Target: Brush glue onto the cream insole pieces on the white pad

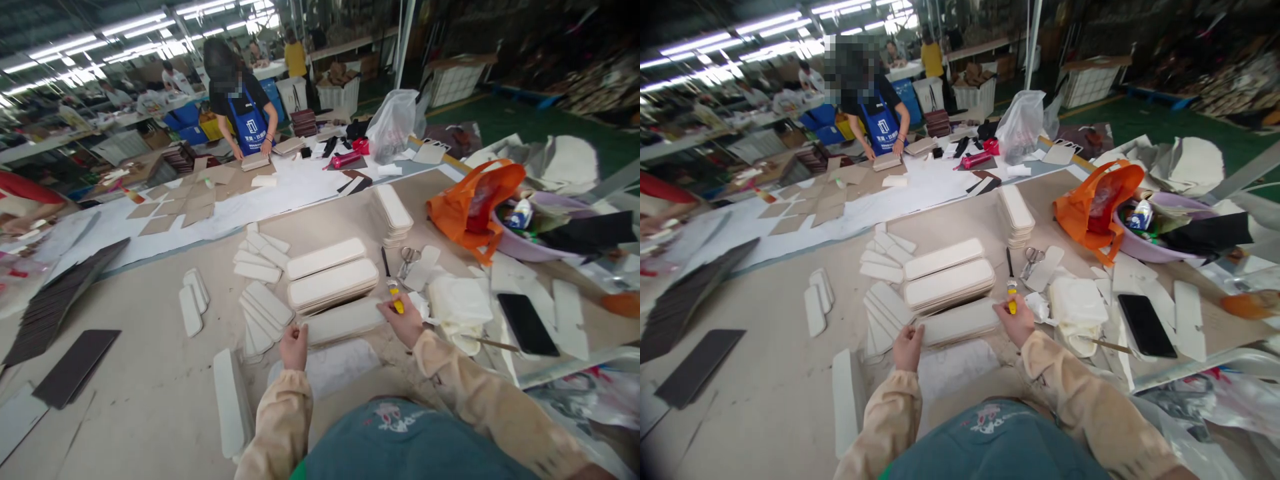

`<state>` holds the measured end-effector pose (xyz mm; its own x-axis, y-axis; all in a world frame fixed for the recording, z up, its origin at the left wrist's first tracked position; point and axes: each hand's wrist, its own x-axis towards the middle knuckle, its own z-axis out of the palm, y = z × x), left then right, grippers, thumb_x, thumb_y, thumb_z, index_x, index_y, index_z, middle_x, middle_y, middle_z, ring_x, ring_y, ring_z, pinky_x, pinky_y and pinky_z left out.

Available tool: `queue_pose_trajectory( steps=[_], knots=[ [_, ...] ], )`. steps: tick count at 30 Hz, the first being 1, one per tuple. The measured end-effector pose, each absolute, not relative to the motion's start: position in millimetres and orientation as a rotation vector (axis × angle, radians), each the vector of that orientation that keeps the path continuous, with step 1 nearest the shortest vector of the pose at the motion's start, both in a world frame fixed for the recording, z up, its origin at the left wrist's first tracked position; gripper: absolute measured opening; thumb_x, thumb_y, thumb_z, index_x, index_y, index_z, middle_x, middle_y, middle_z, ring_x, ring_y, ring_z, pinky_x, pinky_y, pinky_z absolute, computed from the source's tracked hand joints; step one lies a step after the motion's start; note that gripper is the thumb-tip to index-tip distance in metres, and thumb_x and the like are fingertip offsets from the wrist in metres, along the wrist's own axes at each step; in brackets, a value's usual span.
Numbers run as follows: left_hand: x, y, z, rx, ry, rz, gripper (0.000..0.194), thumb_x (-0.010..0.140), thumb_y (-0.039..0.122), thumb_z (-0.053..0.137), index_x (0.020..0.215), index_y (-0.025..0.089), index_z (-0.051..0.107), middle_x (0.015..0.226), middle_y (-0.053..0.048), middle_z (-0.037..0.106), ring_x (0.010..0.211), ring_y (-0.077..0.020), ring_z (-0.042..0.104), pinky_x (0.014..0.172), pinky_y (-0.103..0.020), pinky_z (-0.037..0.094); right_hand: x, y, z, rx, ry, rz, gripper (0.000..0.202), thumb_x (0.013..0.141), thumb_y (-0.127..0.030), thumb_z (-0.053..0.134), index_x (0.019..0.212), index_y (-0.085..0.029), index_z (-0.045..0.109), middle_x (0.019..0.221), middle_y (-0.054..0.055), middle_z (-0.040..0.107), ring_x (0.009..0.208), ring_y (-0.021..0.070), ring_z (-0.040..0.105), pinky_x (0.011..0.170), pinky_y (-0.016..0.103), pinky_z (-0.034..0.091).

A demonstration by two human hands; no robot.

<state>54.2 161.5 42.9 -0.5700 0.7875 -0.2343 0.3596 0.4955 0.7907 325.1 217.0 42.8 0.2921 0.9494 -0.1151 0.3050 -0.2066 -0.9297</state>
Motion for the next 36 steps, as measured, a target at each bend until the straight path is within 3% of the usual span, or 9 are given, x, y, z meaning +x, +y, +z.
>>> queue_pose_trajectory(
  steps=[7,20,27,36],
  knots=[
    [46.5,167.1,35.0,1.049,2.213,0.843,0.030,0.070,0.049,0.055,0.061,0.021,0.050,0.051,0.004,0.049,0.053,-0.0136,0.046,0.056,-0.025,0.031,315.5,233.7,34.4,-1.724,-1.170,0.937,0.038,0.063,-0.048,0.067,0.075,-0.026,0.039,0.060,-0.003,0.056,0.056,0.0196,0.054,0.059,0.034,0.042],
    [40.6,169.6,26.4,1.002,2.233,0.745,0.035,0.070,0.054,0.054,0.065,0.020,0.053,0.050,0.005,0.050,0.051,-0.0125,0.048,0.055,-0.025,0.033,319.7,235.8,13.9,-1.784,-1.306,0.917,0.032,0.070,-0.045,0.063,0.080,-0.025,0.041,0.067,0.001,0.062,0.061,0.0223,0.059,0.063,0.037,0.044],
    [39.1,167.7,19.5,0.978,2.262,0.798,0.041,0.069,0.054,0.056,0.086,0.017,0.056,0.057,0.005,0.052,0.055,-0.0142,0.053,0.058,-0.026,0.038,321.5,234.6,6.3,-1.818,-1.360,0.861,0.031,0.072,-0.047,0.060,0.081,-0.024,0.042,0.069,0.001,0.064,0.063,0.0226,0.061,0.062,0.037,0.046],
    [36.9,155.4,15.9,0.944,2.241,0.909,0.044,0.074,0.057,0.048,0.086,0.017,0.061,0.073,-0.003,0.061,0.066,-0.0170,0.057,0.064,-0.030,0.044,341.7,218.9,22.3,-1.764,-1.480,0.700,0.029,0.078,-0.050,0.057,0.080,-0.023,0.045,0.076,0.002,0.064,0.065,0.0195,0.060,0.063,0.033,0.046]
  ],
)
